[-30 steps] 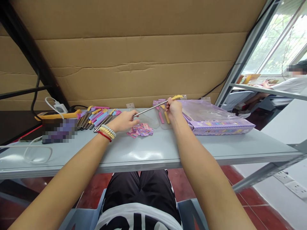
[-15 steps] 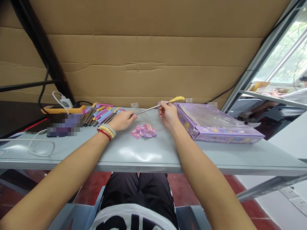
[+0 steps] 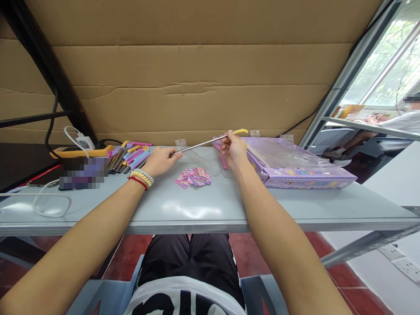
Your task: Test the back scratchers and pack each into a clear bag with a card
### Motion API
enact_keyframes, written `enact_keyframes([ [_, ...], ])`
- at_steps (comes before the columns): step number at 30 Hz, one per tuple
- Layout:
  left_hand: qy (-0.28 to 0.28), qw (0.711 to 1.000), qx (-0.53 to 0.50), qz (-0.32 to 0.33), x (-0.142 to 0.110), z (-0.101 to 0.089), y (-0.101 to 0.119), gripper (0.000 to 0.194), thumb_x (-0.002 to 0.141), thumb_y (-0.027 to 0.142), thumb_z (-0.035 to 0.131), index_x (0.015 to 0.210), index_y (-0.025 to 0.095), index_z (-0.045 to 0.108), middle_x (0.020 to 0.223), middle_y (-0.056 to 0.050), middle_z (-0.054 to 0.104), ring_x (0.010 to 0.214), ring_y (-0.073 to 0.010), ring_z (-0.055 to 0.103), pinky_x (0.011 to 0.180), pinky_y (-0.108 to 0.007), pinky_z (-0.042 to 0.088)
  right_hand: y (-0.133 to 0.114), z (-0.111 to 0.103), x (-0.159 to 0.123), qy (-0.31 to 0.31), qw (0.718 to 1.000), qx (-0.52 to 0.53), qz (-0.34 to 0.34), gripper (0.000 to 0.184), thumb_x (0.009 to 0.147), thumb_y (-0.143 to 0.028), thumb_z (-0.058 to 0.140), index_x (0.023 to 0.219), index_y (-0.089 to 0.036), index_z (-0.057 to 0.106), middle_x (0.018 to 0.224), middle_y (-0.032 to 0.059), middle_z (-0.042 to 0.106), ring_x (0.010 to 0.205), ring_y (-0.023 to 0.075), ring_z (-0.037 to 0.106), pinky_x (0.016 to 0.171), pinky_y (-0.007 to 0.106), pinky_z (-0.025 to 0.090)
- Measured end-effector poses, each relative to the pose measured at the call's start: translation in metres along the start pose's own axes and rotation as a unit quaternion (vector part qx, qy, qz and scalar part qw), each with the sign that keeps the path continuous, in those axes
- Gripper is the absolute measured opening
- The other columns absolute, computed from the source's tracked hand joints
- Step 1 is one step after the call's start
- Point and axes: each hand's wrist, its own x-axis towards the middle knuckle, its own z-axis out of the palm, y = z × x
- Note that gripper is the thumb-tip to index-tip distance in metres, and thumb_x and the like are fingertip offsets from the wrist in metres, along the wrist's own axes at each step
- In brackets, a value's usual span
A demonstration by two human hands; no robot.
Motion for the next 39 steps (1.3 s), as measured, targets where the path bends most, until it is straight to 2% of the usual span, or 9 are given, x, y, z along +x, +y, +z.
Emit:
enact_keyframes([
  [3,0.007,1.0,0.016,-0.024,0.001,0.0,-0.004,0.05,0.09,0.057,0.034,0.085,0.02,0.067,0.084,-0.009,0.07,0.08,-0.0236,0.063,0.065,-0.03,0.039,-0.001,-0.003,0.002,-0.003,1.0,-0.006,-0.018,0.026,0.083,-0.037,0.066,0.073,-0.017,0.051,0.052,-0.0057,0.051,0.04,0.0047,0.044,0.034,0.016,0.033],
  [11,0.002,0.996,0.084,0.012,-0.003,-0.004,0.007,0.053,0.092,0.055,0.03,0.076,0.019,0.065,0.077,-0.013,0.069,0.077,-0.0268,0.064,0.062,-0.032,0.038,0.015,0.009,-0.003,0.008,1.0,-0.007,-0.013,0.028,0.088,-0.033,0.059,0.071,-0.019,0.042,0.049,-0.0085,0.044,0.039,0.0034,0.04,0.035,0.014,0.029],
  [17,0.006,0.999,0.053,0.005,-0.004,0.007,0.032,0.058,0.094,0.055,0.024,0.08,0.017,0.066,0.077,-0.014,0.068,0.075,-0.0264,0.064,0.062,-0.032,0.038,0.038,0.035,-0.023,-0.106,0.994,-0.026,0.006,0.022,0.083,-0.034,0.064,0.077,-0.018,0.049,0.05,-0.0079,0.047,0.042,0.0051,0.042,0.038,0.016,0.031],
  [22,0.021,1.0,0.019,-0.003,-0.004,0.005,0.035,0.054,0.094,0.053,0.03,0.076,0.017,0.065,0.074,-0.012,0.067,0.073,-0.0238,0.063,0.062,-0.031,0.037,0.039,0.04,-0.032,-0.119,0.991,-0.064,-0.008,0.031,0.079,-0.047,0.066,0.079,-0.019,0.052,0.052,-0.0069,0.05,0.04,0.0055,0.041,0.036,0.018,0.029],
  [27,0.019,0.995,-0.061,0.076,-0.006,0.002,0.031,0.039,0.093,0.043,0.038,0.078,0.017,0.063,0.072,-0.006,0.065,0.067,-0.0173,0.058,0.063,-0.028,0.037,0.033,0.036,-0.036,-0.213,0.971,-0.113,0.013,0.043,0.062,-0.054,0.077,0.071,-0.017,0.056,0.052,-0.0049,0.052,0.041,0.0056,0.042,0.035,0.018,0.028],
  [30,0.004,0.987,-0.113,0.114,-0.007,0.005,0.03,0.033,0.092,0.041,0.041,0.096,0.016,0.063,0.08,-0.004,0.066,0.07,-0.0155,0.057,0.067,-0.027,0.04,0.033,0.031,-0.033,-0.26,0.955,-0.142,0.016,0.047,0.056,-0.057,0.078,0.068,-0.016,0.059,0.051,-0.0035,0.053,0.04,0.0064,0.044,0.035,0.019,0.03],
  [34,0.01,0.989,-0.124,0.082,-0.005,0.007,0.023,0.037,0.088,0.04,0.047,0.114,0.015,0.056,0.098,-0.007,0.066,0.085,-0.0176,0.059,0.079,-0.03,0.044,0.029,0.02,-0.021,-0.19,0.97,-0.148,-0.037,0.045,0.064,-0.06,0.072,0.067,-0.016,0.06,0.048,-0.0032,0.051,0.037,0.006,0.042,0.034,0.019,0.028],
  [37,-0.031,0.992,-0.092,0.086,-0.003,0.007,0.016,0.031,0.089,0.037,0.043,0.102,0.016,0.061,0.097,-0.007,0.067,0.087,-0.0192,0.06,0.08,-0.031,0.045,0.023,0.011,-0.013,-0.093,0.969,-0.198,-0.118,0.044,0.071,-0.058,0.067,0.059,-0.017,0.056,0.042,-0.0037,0.046,0.036,0.0065,0.038,0.035,0.02,0.027],
  [39,-0.08,0.99,-0.061,0.099,-0.002,0.009,0.012,0.027,0.088,0.03,0.041,0.092,0.017,0.064,0.092,-0.007,0.068,0.085,-0.0196,0.061,0.079,-0.031,0.045,0.019,0.008,-0.012,-0.049,0.948,-0.257,-0.179,0.045,0.076,-0.056,0.064,0.053,-0.018,0.053,0.04,-0.0035,0.043,0.038,0.0074,0.038,0.039,0.021,0.03],
])
